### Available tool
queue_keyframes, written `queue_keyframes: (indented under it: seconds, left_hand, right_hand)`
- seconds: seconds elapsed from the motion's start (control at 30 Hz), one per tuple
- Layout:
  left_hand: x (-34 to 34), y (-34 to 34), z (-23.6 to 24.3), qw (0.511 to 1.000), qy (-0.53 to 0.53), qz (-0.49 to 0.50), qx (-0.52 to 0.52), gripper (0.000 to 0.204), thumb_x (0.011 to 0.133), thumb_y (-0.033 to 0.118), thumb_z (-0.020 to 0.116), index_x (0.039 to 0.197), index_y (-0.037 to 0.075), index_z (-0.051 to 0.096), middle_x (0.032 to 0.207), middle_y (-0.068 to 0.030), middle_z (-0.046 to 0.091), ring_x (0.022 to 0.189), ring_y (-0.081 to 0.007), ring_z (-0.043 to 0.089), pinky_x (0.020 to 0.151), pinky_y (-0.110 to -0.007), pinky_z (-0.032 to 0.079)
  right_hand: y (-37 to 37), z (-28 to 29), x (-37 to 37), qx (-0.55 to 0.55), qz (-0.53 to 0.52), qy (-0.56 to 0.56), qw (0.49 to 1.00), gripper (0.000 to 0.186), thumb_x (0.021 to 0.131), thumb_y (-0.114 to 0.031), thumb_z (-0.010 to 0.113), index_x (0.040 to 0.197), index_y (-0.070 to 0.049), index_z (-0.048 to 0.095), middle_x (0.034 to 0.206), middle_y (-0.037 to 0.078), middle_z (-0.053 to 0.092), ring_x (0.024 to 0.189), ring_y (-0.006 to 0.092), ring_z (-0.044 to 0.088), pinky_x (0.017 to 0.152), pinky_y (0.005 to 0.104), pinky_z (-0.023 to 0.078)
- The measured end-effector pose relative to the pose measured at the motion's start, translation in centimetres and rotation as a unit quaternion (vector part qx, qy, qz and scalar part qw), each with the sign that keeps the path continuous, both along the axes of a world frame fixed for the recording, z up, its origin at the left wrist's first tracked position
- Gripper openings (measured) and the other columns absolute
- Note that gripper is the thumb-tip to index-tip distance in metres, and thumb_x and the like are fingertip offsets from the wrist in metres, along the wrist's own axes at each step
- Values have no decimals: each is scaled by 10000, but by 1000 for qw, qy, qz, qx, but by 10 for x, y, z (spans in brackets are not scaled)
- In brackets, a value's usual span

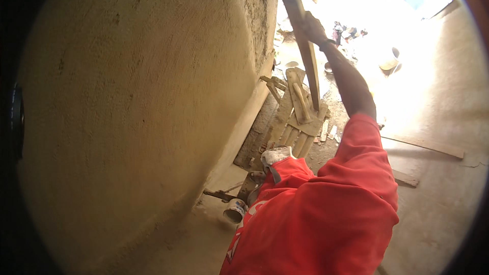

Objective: The person applies plaster to a wall using a long wooden board to level the surface and then smooths it with a large plastic float.

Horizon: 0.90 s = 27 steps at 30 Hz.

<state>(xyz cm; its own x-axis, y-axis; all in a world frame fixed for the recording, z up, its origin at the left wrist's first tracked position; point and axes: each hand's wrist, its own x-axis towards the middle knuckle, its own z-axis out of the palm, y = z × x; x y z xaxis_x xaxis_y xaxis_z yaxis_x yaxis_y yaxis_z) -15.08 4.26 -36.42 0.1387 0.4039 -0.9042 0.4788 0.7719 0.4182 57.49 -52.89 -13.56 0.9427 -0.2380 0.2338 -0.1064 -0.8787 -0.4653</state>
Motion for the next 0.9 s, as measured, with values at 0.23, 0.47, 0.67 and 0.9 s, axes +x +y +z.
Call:
queue_keyframes:
  seconds: [0.23, 0.47, 0.67, 0.9]
  left_hand:
    - [-3, 43, -33, 990, -61, -72, -109, 411, 948, 346, 479, 1274, 99, 441, 1200, -164, 547, 952, -385, 614, 709, -506, 517]
    - [168, 39, 21, 993, -44, -104, 27, 512, 899, 139, 584, 1376, 182, 406, 1143, -127, 590, 800, -260, 628, 683, -366, 546]
    - [266, -39, 77, 945, -200, -217, -139, 561, 913, 300, 594, 1409, 165, 369, 1203, -177, 581, 794, -317, 649, 715, -442, 546]
    - [300, -102, 118, 891, -274, 120, -343, 961, 817, 592, 642, 1473, 112, 129, 1442, -232, 288, 1116, -459, 522, 849, -584, 499]
  right_hand:
    - [-58, 105, -120, 211, 71, -69, 972, 295, 899, -75, 564, 1186, -11, 550, 1049, 94, 627, 950, 157, 600, 813, 295, 479]
    - [-3, 253, -196, -12, 163, -340, 926, 276, 898, -127, 595, 1129, 24, 603, 1066, 116, 626, 967, 234, 595, 825, 339, 480]
    - [17, 316, -198, -524, 137, -441, 715, 424, 755, -166, 800, 1114, -15, 631, 1021, 150, 683, 906, 313, 673, 816, 374, 548]
    - [83, 322, -181, -568, -125, -412, 702, 348, 901, -382, 542, 1053, -78, 617, 974, 76, 640, 862, 220, 640, 785, 398, 535]
